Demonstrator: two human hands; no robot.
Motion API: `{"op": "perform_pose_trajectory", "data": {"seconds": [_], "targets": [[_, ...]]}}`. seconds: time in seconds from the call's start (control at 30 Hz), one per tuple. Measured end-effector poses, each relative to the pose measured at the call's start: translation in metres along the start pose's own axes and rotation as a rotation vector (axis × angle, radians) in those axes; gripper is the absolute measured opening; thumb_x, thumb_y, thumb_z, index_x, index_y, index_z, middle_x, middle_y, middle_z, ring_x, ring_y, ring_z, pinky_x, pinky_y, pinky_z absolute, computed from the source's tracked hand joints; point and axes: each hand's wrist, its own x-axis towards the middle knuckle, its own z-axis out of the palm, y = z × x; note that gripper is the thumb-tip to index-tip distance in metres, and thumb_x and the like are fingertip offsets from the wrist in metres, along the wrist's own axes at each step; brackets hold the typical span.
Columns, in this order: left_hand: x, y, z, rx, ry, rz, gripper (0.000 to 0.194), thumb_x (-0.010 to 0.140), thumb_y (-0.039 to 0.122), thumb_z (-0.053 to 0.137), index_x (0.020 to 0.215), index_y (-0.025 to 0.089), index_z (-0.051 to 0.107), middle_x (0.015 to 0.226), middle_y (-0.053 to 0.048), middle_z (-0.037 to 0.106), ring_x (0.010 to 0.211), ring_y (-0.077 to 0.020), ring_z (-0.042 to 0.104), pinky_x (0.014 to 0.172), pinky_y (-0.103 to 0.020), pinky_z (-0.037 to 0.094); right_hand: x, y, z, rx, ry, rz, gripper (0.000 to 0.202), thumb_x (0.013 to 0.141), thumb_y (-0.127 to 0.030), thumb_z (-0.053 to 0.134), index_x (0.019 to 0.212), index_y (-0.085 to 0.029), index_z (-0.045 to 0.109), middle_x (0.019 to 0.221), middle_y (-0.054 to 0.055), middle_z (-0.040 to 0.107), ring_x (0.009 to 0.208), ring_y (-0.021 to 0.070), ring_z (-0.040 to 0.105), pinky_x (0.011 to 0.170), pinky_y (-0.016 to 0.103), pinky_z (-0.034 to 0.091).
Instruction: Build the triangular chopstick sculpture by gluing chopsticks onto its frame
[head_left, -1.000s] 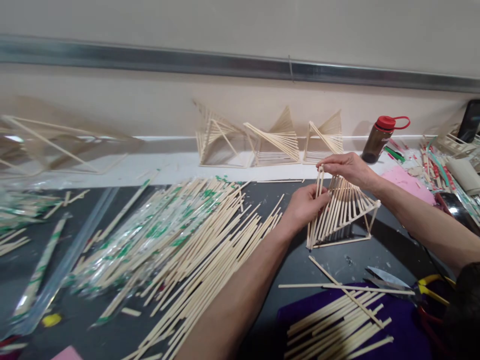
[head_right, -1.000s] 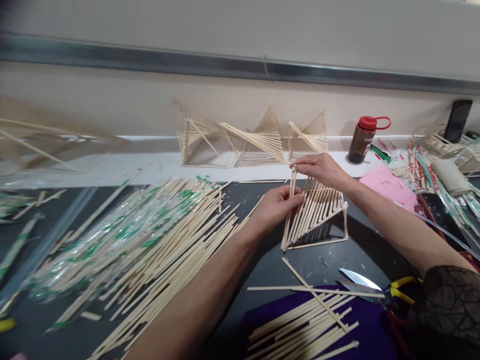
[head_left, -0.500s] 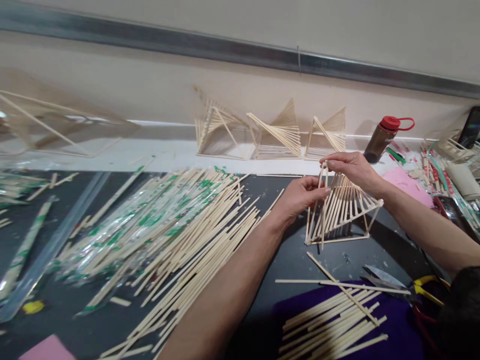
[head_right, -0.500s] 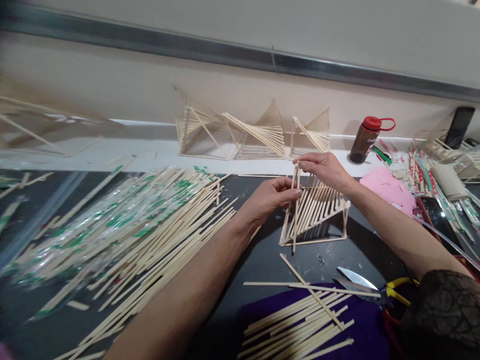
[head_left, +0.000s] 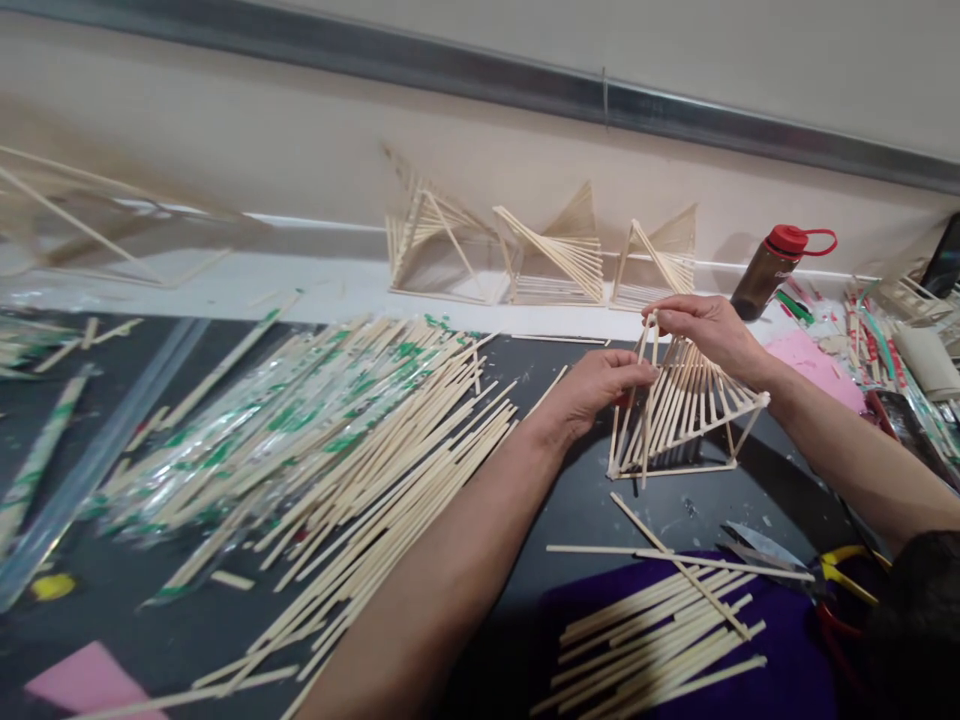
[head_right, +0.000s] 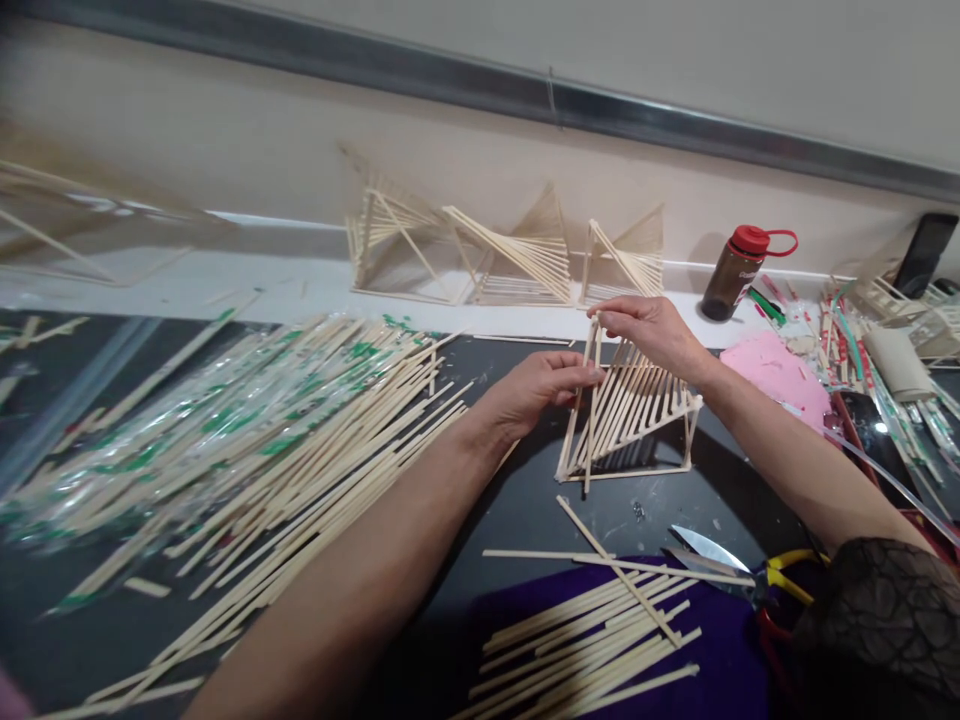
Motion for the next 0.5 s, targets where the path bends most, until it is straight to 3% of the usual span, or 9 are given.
{"op": "perform_pose_trajectory", "data": {"seconds": [0.2, 0.5], "targets": [[-0.0002, -0.0006, 0.0011, 0.046, -0.009, 0.061, 0.019, 0.056, 0.031, 0.075, 0.057, 0.017, 0.061, 0.054, 0.002, 0.054, 0.049, -0.0095, 0.043, 0.050, -0.024, 0.030, -0.0009, -0.0022, 0.0002, 0.007, 0.000, 0.004, 0.019, 0.079, -0.032, 0.064, 0.090, -0.021, 0.077, 0.087, 0.002, 0.072, 0.075, 0.0121, 0.060, 0.075, 0.027, 0.049], [0.0001, -0.0002, -0.0002, 0.000, -0.042, 0.011, 0.012, 0.059, 0.027, 0.072, 0.060, 0.016, 0.065, 0.060, 0.001, 0.060, 0.056, -0.0111, 0.052, 0.056, -0.024, 0.040, -0.0030, -0.0059, 0.0002, 0.005, 0.012, -0.003, 0.020, 0.080, -0.033, 0.064, 0.090, -0.021, 0.076, 0.089, 0.001, 0.072, 0.071, 0.0111, 0.061, 0.073, 0.026, 0.049]]}}
